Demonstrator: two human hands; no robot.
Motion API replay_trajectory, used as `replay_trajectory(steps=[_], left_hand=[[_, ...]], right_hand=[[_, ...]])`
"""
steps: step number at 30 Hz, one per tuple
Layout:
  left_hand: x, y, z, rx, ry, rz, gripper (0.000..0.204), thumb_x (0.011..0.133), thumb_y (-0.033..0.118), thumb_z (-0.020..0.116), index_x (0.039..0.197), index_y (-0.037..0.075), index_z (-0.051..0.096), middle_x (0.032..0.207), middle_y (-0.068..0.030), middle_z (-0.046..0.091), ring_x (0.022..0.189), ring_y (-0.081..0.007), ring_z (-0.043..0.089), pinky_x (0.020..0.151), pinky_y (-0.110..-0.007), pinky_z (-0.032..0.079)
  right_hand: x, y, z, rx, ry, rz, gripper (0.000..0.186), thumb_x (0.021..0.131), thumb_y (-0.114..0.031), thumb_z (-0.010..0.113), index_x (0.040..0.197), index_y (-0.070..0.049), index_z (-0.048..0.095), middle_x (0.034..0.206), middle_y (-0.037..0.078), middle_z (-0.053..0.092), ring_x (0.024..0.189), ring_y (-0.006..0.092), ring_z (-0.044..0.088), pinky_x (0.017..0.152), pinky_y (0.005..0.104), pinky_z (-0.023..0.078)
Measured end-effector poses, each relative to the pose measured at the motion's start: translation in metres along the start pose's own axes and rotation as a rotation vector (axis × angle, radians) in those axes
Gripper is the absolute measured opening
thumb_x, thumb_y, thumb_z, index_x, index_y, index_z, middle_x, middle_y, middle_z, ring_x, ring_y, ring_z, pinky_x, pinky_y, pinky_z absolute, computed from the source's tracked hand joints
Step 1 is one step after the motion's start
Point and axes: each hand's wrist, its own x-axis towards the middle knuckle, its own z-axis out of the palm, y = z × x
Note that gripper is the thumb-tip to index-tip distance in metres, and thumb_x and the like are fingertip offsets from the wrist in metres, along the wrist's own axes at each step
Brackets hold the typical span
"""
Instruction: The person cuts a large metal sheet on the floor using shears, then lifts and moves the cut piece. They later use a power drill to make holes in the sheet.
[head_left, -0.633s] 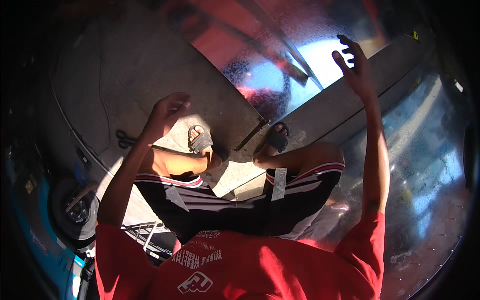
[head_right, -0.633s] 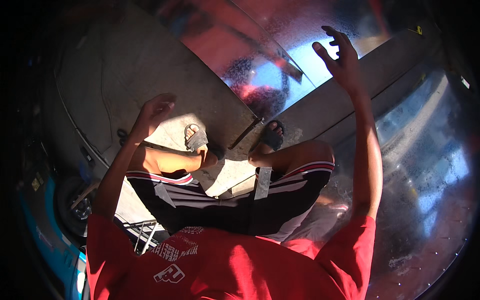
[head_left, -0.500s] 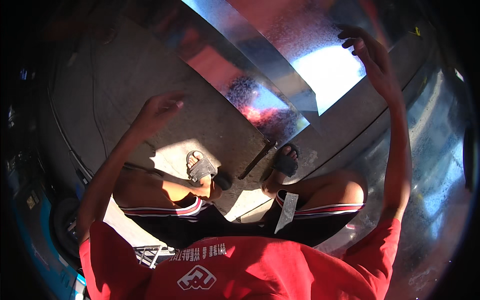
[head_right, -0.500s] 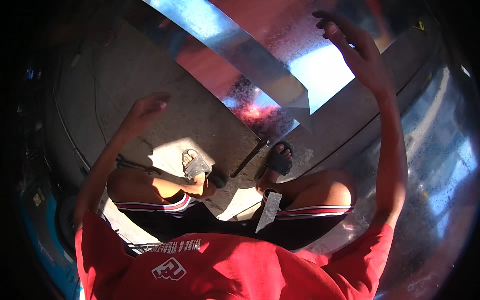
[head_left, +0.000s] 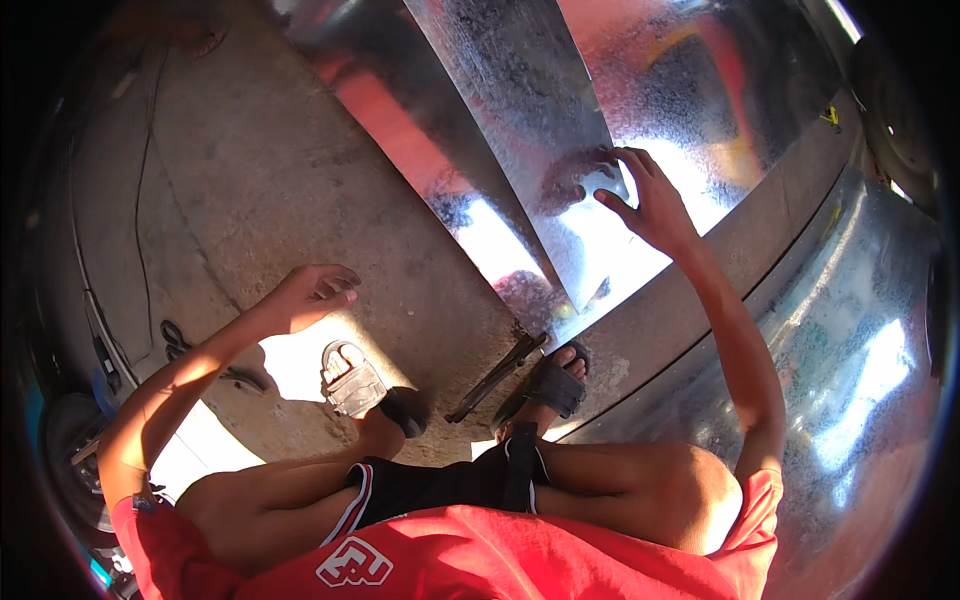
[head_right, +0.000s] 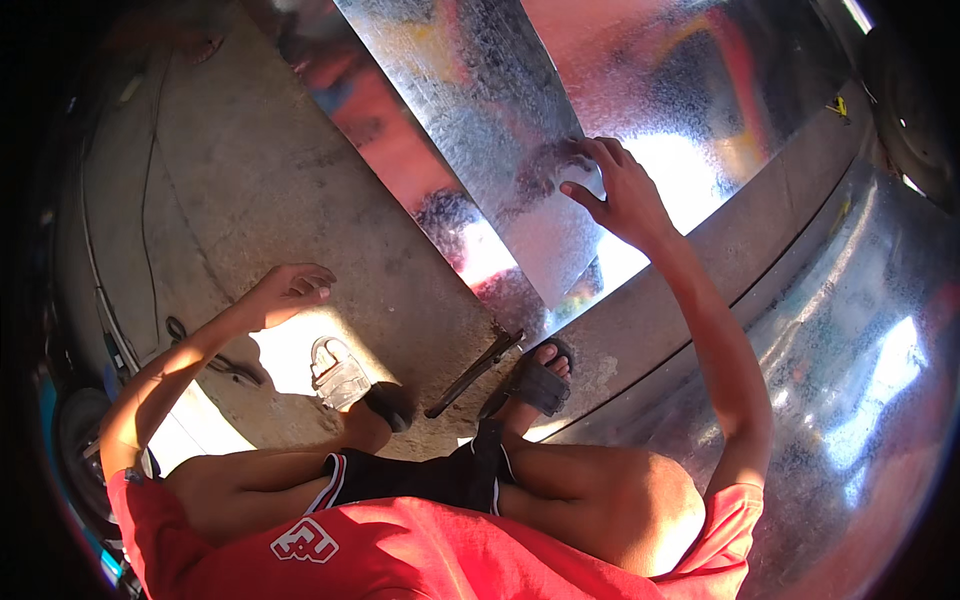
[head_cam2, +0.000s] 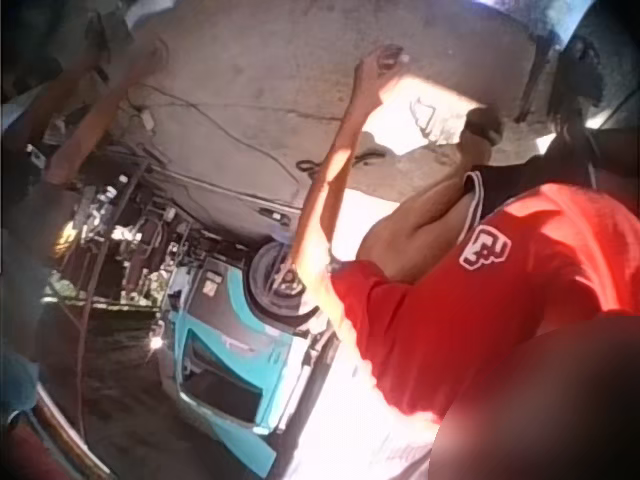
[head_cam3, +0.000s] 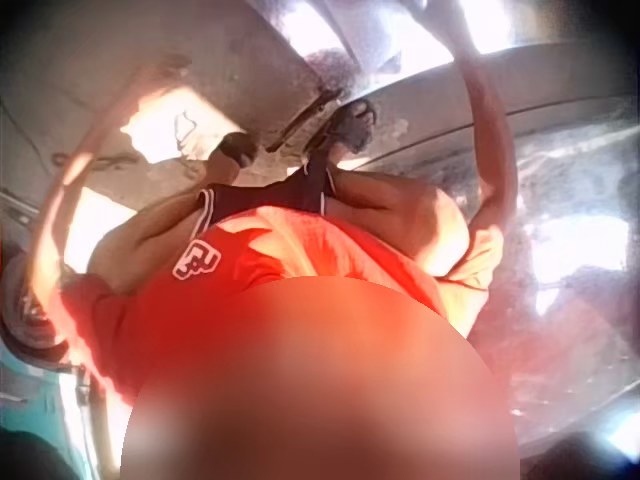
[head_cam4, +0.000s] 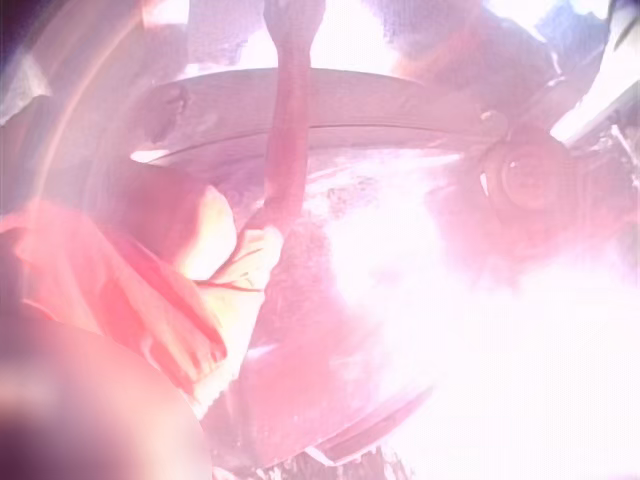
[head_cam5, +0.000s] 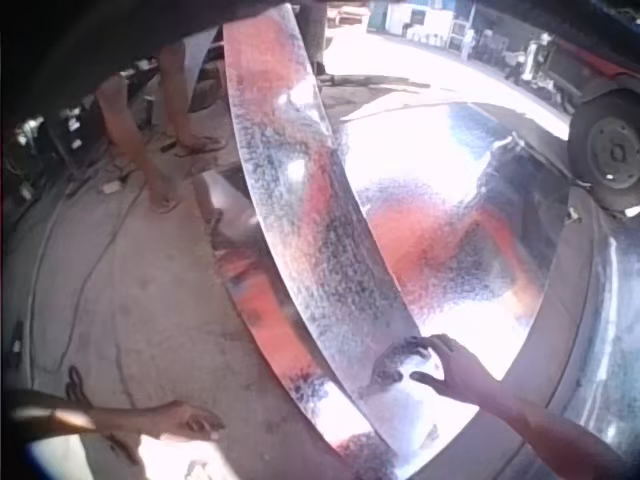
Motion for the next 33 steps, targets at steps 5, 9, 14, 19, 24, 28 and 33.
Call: replay_trajectory(steps=[5, 9, 14, 19, 24, 28, 33], left_hand=[[0.006, 0.002, 0.040, -0.079, 0.017, -0.035, 0.045, 0.093, 0.031, 0.064, 0.122, -0.003, 0.059, 0.109, -0.0163, 0.068, 0.097, -0.0225, 0.066, 0.084, -0.035, 0.052], [0.053, 0.009, 0.095, -0.297, 0.126, 0.026, 0.047, 0.094, 0.033, 0.064, 0.125, -0.002, 0.057, 0.106, -0.0116, 0.066, 0.093, -0.0182, 0.065, 0.082, -0.031, 0.052], [0.093, 0.028, 0.164, -0.972, 0.400, -0.059, 0.044, 0.095, 0.035, 0.063, 0.123, 0.002, 0.056, 0.109, -0.0067, 0.061, 0.092, -0.0173, 0.065, 0.081, -0.030, 0.054], [0.105, 0.045, 0.209, -1.198, 0.607, -0.069, 0.043, 0.094, 0.037, 0.065, 0.120, 0.004, 0.056, 0.111, -0.0074, 0.061, 0.095, -0.0186, 0.063, 0.086, -0.034, 0.052], [0.116, 0.050, 0.224, -1.246, 0.622, 0.037, 0.039, 0.094, 0.031, 0.066, 0.121, 0.004, 0.057, 0.111, -0.0045, 0.063, 0.100, -0.0161, 0.061, 0.088, -0.034, 0.051], [0.118, 0.050, 0.224, -1.156, 0.592, 0.023, 0.037, 0.092, 0.025, 0.069, 0.119, 0.002, 0.057, 0.111, -0.0042, 0.064, 0.102, -0.0141, 0.059, 0.090, -0.033, 0.051], [0.118, 0.055, 0.231, -1.179, 0.511, -0.005, 0.037, 0.088, 0.022, 0.074, 0.114, 0.001, 0.058, 0.102, -0.0040, 0.062, 0.093, -0.0109, 0.058, 0.084, -0.029, 0.054]], right_hand=[[-0.018, 0.002, 0.050, 0.077, 0.334, -0.033, 0.073, 0.080, -0.039, 0.077, 0.137, -0.008, 0.044, 0.137, 0.021, 0.044, 0.123, 0.0394, 0.047, 0.100, 0.0493, 0.041], [-0.030, 0.012, 0.082, 0.062, 0.467, 0.003, 0.080, 0.075, -0.050, 0.077, 0.139, -0.013, 0.044, 0.142, 0.022, 0.039, 0.130, 0.0416, 0.039, 0.104, 0.0556, 0.034], [-0.040, 0.021, 0.100, -0.180, 0.447, 0.009, 0.083, 0.078, -0.063, 0.068, 0.141, -0.016, 0.043, 0.144, 0.022, 0.038, 0.135, 0.0430, 0.032, 0.109, 0.0586, 0.026], [-0.049, 0.026, 0.109, -0.088, 0.450, 0.077, 0.090, 0.074, -0.068, 0.069, 0.141, -0.012, 0.045, 0.143, 0.017, 0.042, 0.134, 0.0391, 0.034, 0.110, 0.0560, 0.026], [-0.054, 0.025, 0.114, -0.069, 0.394, 0.061, 0.087, 0.074, -0.065, 0.070, 0.138, -0.011, 0.049, 0.139, 0.011, 0.049, 0.132, 0.0336, 0.038, 0.109, 0.0523, 0.027], [-0.058, 0.017, 0.116, -0.124, 0.381, 0.120, 0.090, 0.072, -0.067, 0.071, 0.138, -0.010, 0.049, 0.140, 0.014, 0.047, 0.130, 0.0353, 0.039, 0.107, 0.0517, 0.031], [-0.064, 0.004, 0.113, -0.095, 0.305, 0.323, 0.097, 0.066, -0.067, 0.075, 0.138, -0.008, 0.047, 0.136, 0.021, 0.046, 0.123, 0.0392, 0.045, 0.100, 0.0530, 0.039]])
